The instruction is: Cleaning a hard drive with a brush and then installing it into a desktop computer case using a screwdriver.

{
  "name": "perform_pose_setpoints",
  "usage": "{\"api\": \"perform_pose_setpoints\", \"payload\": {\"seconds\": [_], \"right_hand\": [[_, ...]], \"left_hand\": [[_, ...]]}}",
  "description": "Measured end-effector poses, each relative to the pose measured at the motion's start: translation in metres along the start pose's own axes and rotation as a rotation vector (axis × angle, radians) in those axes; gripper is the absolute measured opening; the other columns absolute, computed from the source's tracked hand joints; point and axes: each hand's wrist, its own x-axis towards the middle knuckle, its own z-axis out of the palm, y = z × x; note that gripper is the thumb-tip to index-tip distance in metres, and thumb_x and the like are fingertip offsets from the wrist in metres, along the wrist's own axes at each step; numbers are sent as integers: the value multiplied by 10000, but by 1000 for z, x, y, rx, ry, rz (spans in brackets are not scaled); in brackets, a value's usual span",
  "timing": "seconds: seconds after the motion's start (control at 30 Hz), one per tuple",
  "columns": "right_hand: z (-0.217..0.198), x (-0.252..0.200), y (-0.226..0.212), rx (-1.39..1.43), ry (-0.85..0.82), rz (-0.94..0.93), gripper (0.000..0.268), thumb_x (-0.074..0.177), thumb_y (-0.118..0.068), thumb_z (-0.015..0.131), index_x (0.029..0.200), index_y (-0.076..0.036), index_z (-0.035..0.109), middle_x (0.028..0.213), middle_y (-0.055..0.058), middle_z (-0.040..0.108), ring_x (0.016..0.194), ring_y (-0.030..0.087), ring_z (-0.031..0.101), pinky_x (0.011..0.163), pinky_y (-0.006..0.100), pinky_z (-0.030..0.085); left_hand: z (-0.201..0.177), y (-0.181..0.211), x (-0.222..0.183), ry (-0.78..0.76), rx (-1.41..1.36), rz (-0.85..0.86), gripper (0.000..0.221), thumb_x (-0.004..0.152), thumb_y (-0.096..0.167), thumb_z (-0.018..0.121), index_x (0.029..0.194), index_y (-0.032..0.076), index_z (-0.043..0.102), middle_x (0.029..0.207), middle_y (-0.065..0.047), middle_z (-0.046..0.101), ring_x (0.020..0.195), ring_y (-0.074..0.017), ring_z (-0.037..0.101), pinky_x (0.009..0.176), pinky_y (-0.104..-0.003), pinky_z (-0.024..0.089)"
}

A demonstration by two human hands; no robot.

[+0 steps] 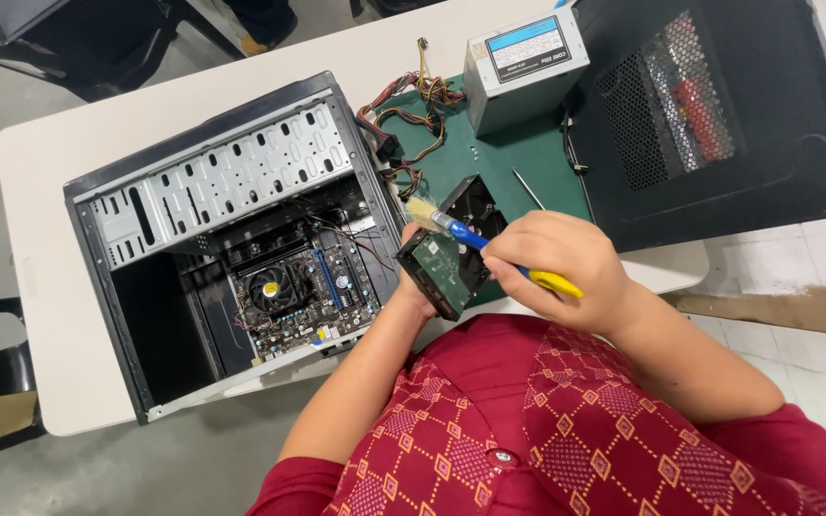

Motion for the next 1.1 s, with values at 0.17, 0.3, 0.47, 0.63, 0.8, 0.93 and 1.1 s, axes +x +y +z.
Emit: {"api": "perform_pose_setpoints", "payload": {"seconds": [0.17,0.3,0.47,0.63,0.8,0.93,1.1], "right_hand": [[1,0,-4,113,-48,89,97,921,-121,689,915,-69,771,805,125,741,730,287,725,718,386,606],[-2,-1,-3,59,-68,79,103,922,-112,680,931,-55,765,816,139,746,747,302,728,740,405,609],[-7,-1,-4,81,-16,108,115,933,-131,674,932,-77,775,802,106,737,730,268,717,731,377,599],[-5,-1,-1,90,-58,120,96,919,-109,688,935,-73,775,822,124,750,754,294,734,738,399,603],[-10,-1,-4,170,-86,152,100,916,-127,691,939,-86,779,839,110,754,765,252,733,767,372,605],[-10,2,-1,114,-90,137,113,921,-120,695,975,-60,774,873,143,757,794,294,743,787,400,607],[-15,4,-2,125,-146,167,98,914,-93,693,959,-62,774,859,137,762,796,290,755,781,406,608]], "left_hand": [[14,-3,-15,59,-11,21,650,813,550,710,1113,-27,695,1046,-267,715,933,-395,725,915,-512,589],[-58,1,30,98,15,31,673,796,594,713,1065,-23,715,1033,-252,746,919,-375,749,874,-492,613],[19,-4,-24,156,38,46,590,784,555,747,941,-9,673,888,-245,735,790,-376,752,769,-477,644],[33,-3,-28,80,36,53,597,800,550,717,964,-25,724,879,-238,743,771,-371,757,783,-476,645],[12,-3,-16,87,26,49,568,792,548,716,964,7,735,861,-214,747,767,-344,752,800,-464,641],[41,-5,-42,128,-13,14,513,762,505,760,804,-2,696,758,-229,725,703,-362,743,750,-462,645],[15,3,-11,77,-6,60,559,816,554,698,985,22,728,924,-205,751,836,-340,755,844,-472,634]]}}
